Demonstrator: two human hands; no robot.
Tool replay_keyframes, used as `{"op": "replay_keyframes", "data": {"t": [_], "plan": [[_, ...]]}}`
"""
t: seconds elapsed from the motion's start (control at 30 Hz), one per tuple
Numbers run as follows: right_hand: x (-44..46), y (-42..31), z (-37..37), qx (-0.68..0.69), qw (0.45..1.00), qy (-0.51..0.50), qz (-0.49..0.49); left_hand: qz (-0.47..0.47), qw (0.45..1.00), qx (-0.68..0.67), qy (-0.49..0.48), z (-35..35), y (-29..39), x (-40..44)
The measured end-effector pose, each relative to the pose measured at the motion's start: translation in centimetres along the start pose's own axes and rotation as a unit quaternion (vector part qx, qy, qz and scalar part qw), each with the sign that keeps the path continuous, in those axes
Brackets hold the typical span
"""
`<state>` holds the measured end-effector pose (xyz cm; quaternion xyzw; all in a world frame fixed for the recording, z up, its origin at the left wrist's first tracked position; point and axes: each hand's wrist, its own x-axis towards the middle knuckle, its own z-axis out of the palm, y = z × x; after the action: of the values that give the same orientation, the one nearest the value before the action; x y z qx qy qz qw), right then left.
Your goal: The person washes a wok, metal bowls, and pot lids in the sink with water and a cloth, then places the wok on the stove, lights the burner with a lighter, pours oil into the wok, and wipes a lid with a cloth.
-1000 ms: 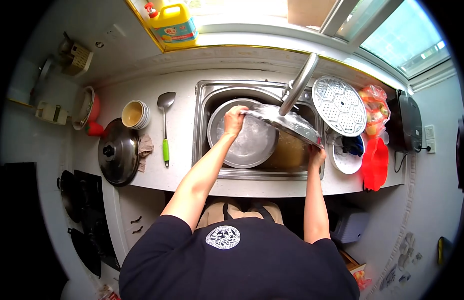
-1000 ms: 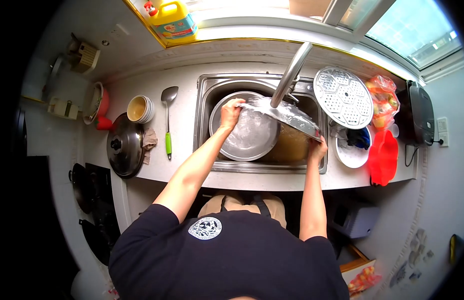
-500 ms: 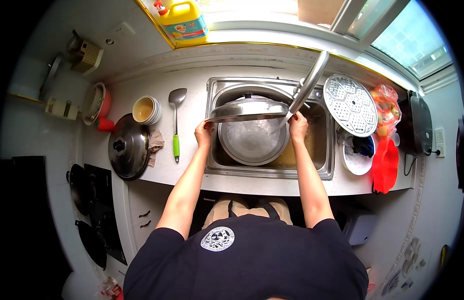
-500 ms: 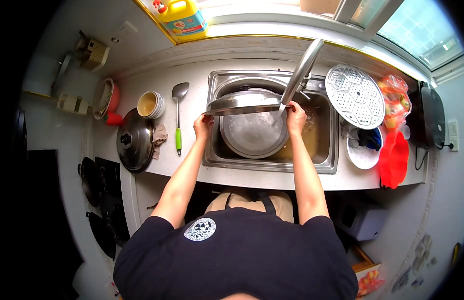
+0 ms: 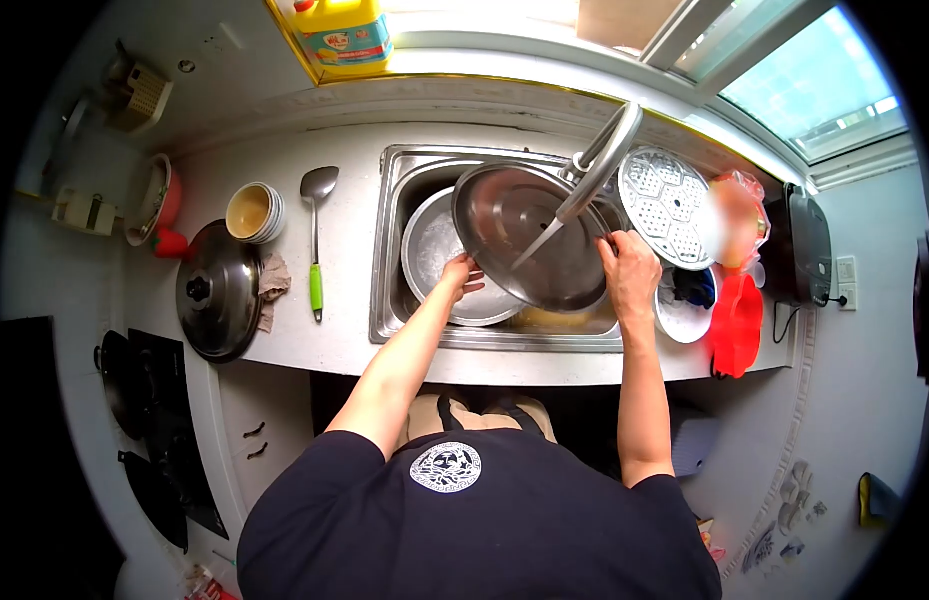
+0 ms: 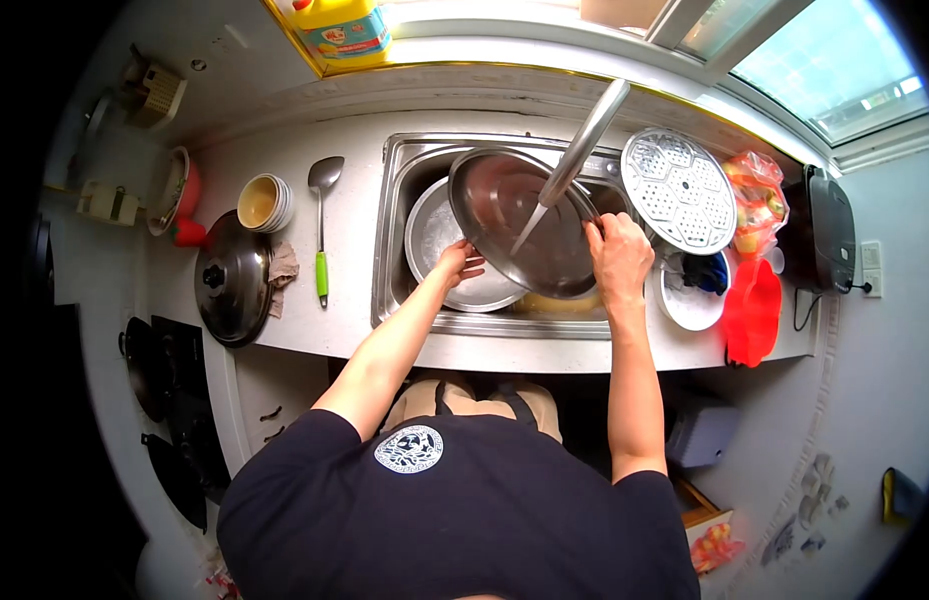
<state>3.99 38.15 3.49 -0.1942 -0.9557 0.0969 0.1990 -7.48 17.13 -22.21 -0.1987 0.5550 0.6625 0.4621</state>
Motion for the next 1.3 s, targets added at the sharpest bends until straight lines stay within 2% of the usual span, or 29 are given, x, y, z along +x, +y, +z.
{"op": "replay_keyframes", "data": {"t": [0.07, 0.17, 0.27, 0.3, 0.33, 0.43, 0.47, 0.53, 0.6, 0.73, 0.83, 0.87, 0.93, 1.0, 1.03, 1.07, 1.13, 1.2, 1.3], "plan": [[0.4, -0.3, -0.7, 0.004, 1.0, 0.002, -0.003, 0.0, 1.0, 0.014, -0.021, 0.4, -0.5, -0.7], [0.8, -0.4, -0.6, 0.004, 1.0, -0.01, 0.015, -0.002, 0.996, 0.092, -0.002, -0.4, -0.4, -2.2], [0.9, -0.5, -0.7, 0.011, 0.997, -0.046, 0.067, 0.016, 0.982, 0.183, 0.036, -2.3, 0.7, -4.6], [0.8, 0.0, -0.4, 0.0, 0.995, -0.061, 0.084, 0.041, 0.985, 0.165, 0.027, -3.2, 1.3, -5.8], [0.7, 0.1, -0.4, 0.01, 0.987, -0.096, 0.128, 0.071, 0.984, 0.164, 0.028, -4.1, 1.8, -6.8], [-0.1, 1.2, -0.3, 0.081, 0.952, -0.192, 0.222, 0.084, 0.975, 0.2, 0.05, -6.2, 5.5, -11.2], [-0.8, 2.6, 0.9, 0.109, 0.94, -0.225, 0.23, 0.098, 0.97, 0.215, 0.057, -7.0, 6.9, -12.4], [-2.8, 5.3, 4.6, 0.151, 0.905, -0.303, 0.258, 0.132, 0.968, 0.206, 0.057, -7.8, 9.7, -15.1], [-4.8, 5.6, 7.6, 0.177, 0.881, -0.367, 0.239, 0.192, 0.958, 0.207, 0.055, -7.5, 12.2, -17.6], [-7.3, 2.8, 13.0, 0.28, 0.835, -0.412, 0.235, 0.329, 0.895, 0.279, 0.109, -5.6, 14.7, -22.2], [-6.8, 1.2, 16.1, 0.361, 0.847, -0.33, 0.21, 0.368, 0.829, 0.374, 0.193, -6.4, 15.4, -23.7], [-6.3, 1.1, 16.8, 0.395, 0.844, -0.29, 0.217, 0.402, 0.79, 0.388, 0.252, -7.8, 14.6, -22.2], [-4.8, 2.1, 17.9, 0.345, 0.911, -0.17, 0.147, 0.413, 0.821, 0.312, 0.239, -10.3, 13.1, -17.9], [-1.9, 1.5, 13.2, 0.314, 0.938, -0.084, 0.117, 0.376, 0.893, 0.167, 0.184, -9.8, 11.4, -14.1], [-0.7, 1.6, 11.3, 0.297, 0.948, -0.062, 0.098, 0.326, 0.9, 0.211, 0.198, -9.7, 10.5, -11.7], [0.3, 1.9, 9.7, 0.278, 0.957, -0.039, 0.079, 0.267, 0.934, 0.14, 0.194, -9.0, 9.2, -9.2], [1.7, 2.5, 7.0, 0.245, 0.968, -0.013, 0.053, 0.209, 0.96, 0.123, 0.141, -6.9, 7.2, -6.6], [2.1, 2.7, 4.8, 0.213, 0.974, -0.014, 0.072, 0.133, 0.986, 0.06, 0.081, -4.7, 6.0, -6.4], [1.1, 4.4, 4.8, 0.188, 0.971, -0.086, 0.118, 0.07, 0.992, 0.081, 0.072, -4.8, 4.8, -7.0]]}}
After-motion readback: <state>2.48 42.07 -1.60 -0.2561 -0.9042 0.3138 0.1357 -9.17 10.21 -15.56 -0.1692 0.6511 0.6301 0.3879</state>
